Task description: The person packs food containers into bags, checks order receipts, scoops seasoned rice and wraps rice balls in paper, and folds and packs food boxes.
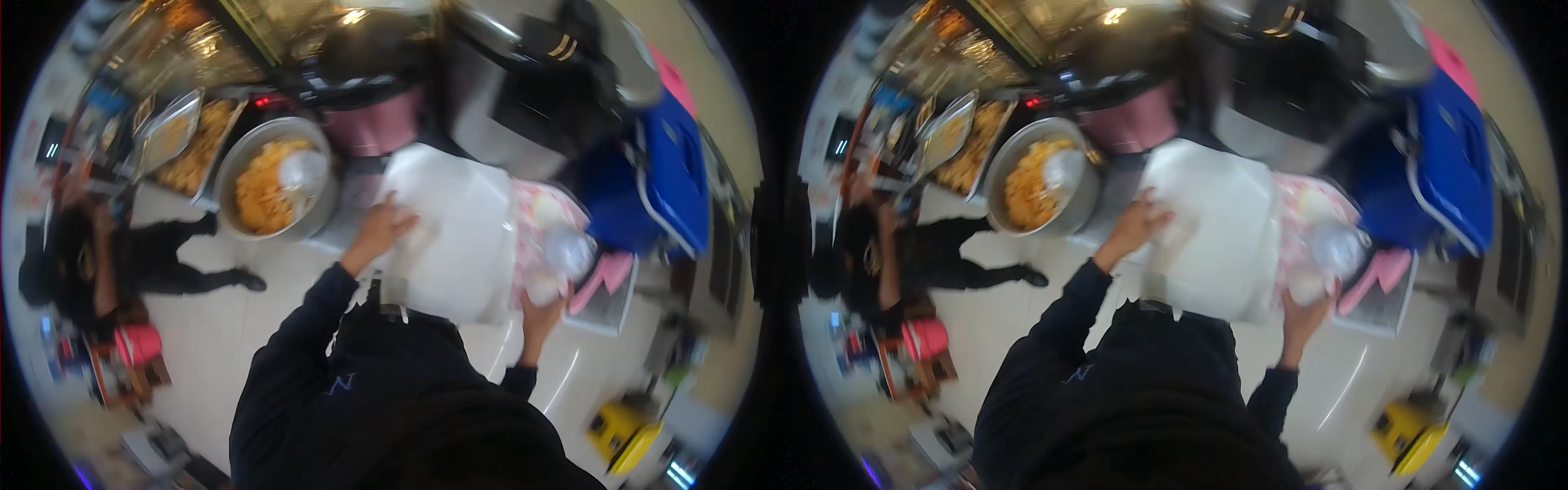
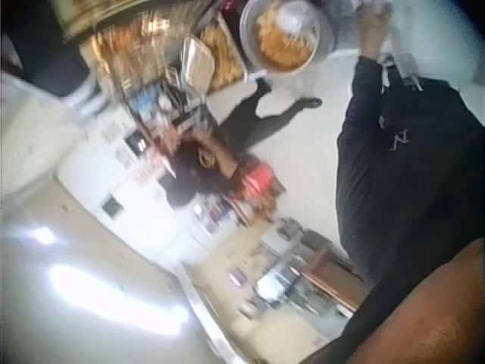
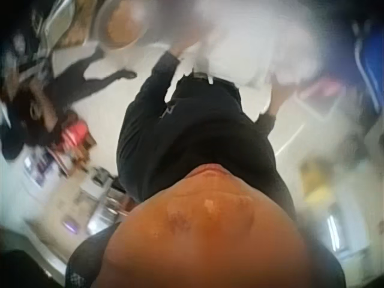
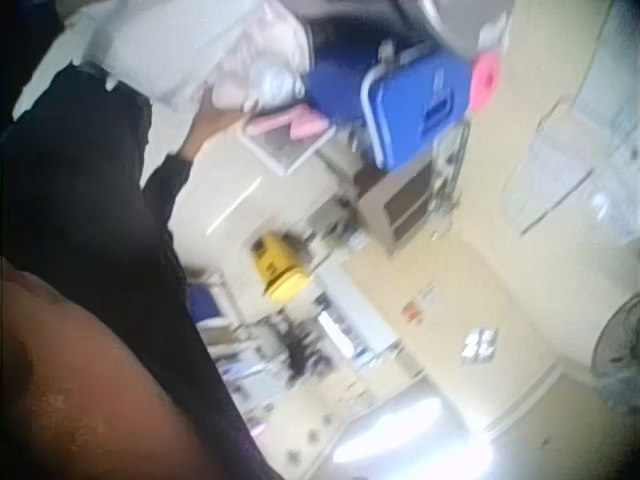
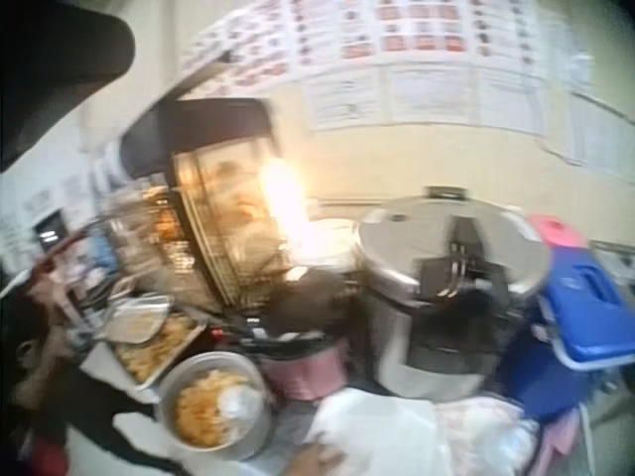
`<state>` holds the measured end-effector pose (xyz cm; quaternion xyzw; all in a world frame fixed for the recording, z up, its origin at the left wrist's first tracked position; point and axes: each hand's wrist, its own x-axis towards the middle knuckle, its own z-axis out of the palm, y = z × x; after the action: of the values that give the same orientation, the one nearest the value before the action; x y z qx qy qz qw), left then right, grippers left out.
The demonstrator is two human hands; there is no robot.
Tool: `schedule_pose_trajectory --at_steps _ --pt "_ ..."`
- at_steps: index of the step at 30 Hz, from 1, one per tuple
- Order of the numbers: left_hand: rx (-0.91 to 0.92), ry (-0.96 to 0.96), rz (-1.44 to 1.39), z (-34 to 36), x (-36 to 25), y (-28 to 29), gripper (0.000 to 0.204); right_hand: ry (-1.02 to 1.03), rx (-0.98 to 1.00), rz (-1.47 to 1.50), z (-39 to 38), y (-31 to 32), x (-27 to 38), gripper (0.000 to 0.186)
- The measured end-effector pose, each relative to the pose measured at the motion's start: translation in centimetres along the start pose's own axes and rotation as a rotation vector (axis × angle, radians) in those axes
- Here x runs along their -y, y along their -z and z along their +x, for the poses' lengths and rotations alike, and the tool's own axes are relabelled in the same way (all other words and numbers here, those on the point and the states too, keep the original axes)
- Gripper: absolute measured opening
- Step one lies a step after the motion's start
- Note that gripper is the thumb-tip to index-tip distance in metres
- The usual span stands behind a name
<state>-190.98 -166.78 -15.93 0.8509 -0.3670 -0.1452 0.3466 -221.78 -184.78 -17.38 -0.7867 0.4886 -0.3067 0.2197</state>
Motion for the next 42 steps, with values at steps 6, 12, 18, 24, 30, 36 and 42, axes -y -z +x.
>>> schedule_pose_trajectory --at_steps 6,12,18,24,30,36,42 --pt "-0.179 0.004 -0.026 -1.8 -0.9 -2.1 0.046 -0.261 0.285 0.522 -0.3 2.0 10.2 0.081" --pt "-0.406 -0.089 -0.188 -4.6 0.0 0.4 0.047 0.196 0.444 0.227 -0.1 -8.8 14.5 0.074" --pt "-0.148 -0.161 -0.461 -16.6 3.7 7.3 0.042 0.345 0.49 0.079 2.2 -13.4 8.6 0.093" --pt "0.131 0.032 -0.654 -30.9 13.3 9.6 0.034 0.084 0.939 0.223 5.8 -9.5 10.2 0.073" --pt "0.088 0.251 -0.7 -35.9 17.4 12.3 0.034 -0.256 0.725 -0.09 6.7 -9.2 12.5 0.062" --pt "0.02 0.239 -0.759 -33.9 17.5 14.1 0.034 0.067 0.68 -0.226 9.6 -11.9 7.6 0.057" --pt "0.138 -0.144 -0.766 -23.1 12.0 14.5 0.035 0.02 0.841 -0.236 8.0 -11.1 13.6 0.061"
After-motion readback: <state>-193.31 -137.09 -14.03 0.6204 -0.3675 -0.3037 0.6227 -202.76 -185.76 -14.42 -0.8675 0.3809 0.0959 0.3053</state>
